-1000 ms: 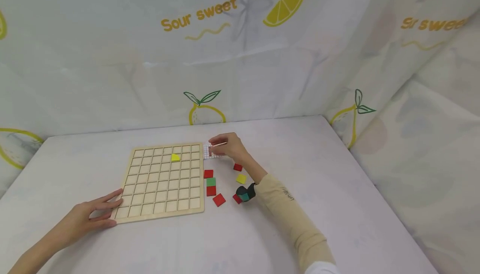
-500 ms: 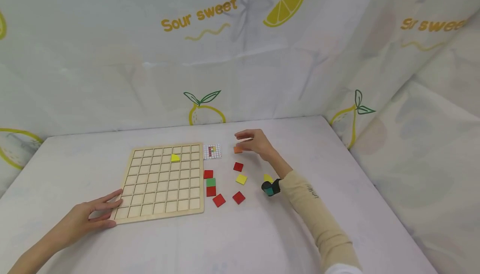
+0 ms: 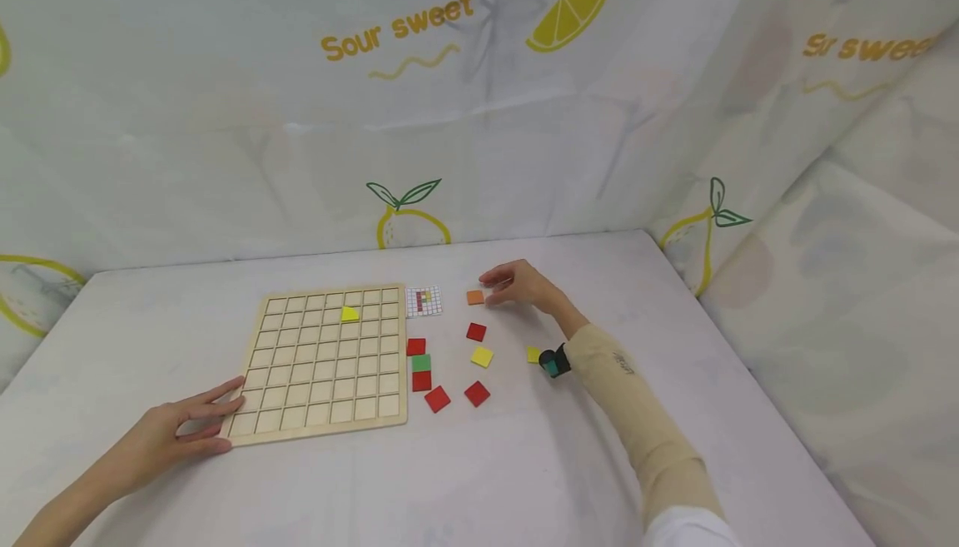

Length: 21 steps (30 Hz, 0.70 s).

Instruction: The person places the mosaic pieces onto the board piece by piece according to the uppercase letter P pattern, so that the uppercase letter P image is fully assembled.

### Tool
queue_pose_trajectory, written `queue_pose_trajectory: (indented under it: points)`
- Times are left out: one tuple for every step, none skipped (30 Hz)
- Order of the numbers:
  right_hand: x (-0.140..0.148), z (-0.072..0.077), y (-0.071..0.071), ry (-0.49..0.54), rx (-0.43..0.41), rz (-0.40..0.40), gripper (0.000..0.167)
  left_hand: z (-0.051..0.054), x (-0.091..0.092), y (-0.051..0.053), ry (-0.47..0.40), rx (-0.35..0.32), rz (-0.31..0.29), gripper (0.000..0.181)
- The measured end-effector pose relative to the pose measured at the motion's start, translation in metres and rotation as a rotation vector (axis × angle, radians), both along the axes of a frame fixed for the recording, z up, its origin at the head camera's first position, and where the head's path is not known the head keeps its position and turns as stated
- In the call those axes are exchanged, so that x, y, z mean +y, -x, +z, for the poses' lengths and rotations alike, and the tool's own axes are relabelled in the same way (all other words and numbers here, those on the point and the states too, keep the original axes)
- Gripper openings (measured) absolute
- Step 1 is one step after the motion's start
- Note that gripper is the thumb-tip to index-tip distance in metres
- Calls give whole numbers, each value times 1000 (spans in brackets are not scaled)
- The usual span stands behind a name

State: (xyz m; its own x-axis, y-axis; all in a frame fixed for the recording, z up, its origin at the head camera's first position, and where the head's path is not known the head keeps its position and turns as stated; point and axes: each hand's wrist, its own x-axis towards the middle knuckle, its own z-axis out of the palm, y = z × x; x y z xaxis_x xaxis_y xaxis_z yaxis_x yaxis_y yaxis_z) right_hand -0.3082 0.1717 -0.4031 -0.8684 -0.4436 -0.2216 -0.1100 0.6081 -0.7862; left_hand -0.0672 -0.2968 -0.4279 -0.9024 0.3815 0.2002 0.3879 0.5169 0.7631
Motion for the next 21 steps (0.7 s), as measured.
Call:
queue_pose_trajectory:
  points:
    - [-2,0,0,-17,-1,2,42,0,0,0,1,0,1,54]
    - [-4,0,1,-28,-5,1,42,0,0,0,-2,-3,0,54]
    - [-6,0,1,-38,-5,4,41,0,0,0,-1,-2,0,54]
    - [-8,0,1,-45,-5,8,41,0,0,-1,1,1,2,54]
    - [-9,0,2,-51,-2,12,40,0,0,-1,0,2,4,54]
    - [-10,0,2,-56,0,14,40,0,0,-1,1,4,6,54]
    - [-11,-1,2,-58,1,14,39,0,0,-1,-1,4,8,54]
    - [-12,-2,3,-64,6,13,38,0,0,0,-2,7,6,54]
    - [-12,-2,3,-68,13,15,37,-1,0,0,-2,9,8,54]
    - [-12,-3,3,-72,18,12,36,-1,0,0,-4,8,7,54]
    - [-13,-4,3,-76,23,10,35,-1,0,0,-7,7,6,54]
    - [-13,-4,3,-82,31,11,34,-1,0,0,-8,8,3,54]
    - [-13,-4,3,-87,40,14,33,-1,0,0,-11,8,1,54]
    - [-13,-4,3,-93,50,17,31,-1,0,-1,-11,10,0,54]
    - [-14,-4,3,-96,57,17,30,-1,0,-1,-11,8,1,54]
    - [-14,-4,3,-103,65,18,29,-1,0,-1,-13,6,-2,53]
    - [-15,-4,2,-107,71,17,28,-1,0,-1,-14,7,-1,53]
    - [-15,-3,2,-110,78,21,27,-1,0,-1,-15,5,-1,53]
    - [-15,-2,2,-112,81,23,26,-1,0,-1,-15,6,0,53]
    - [-15,-2,2,-112,80,23,25,-1,0,-1,-16,4,1,53]
    - [-14,-1,2,-112,78,27,25,0,0,-1,-18,2,0,53]
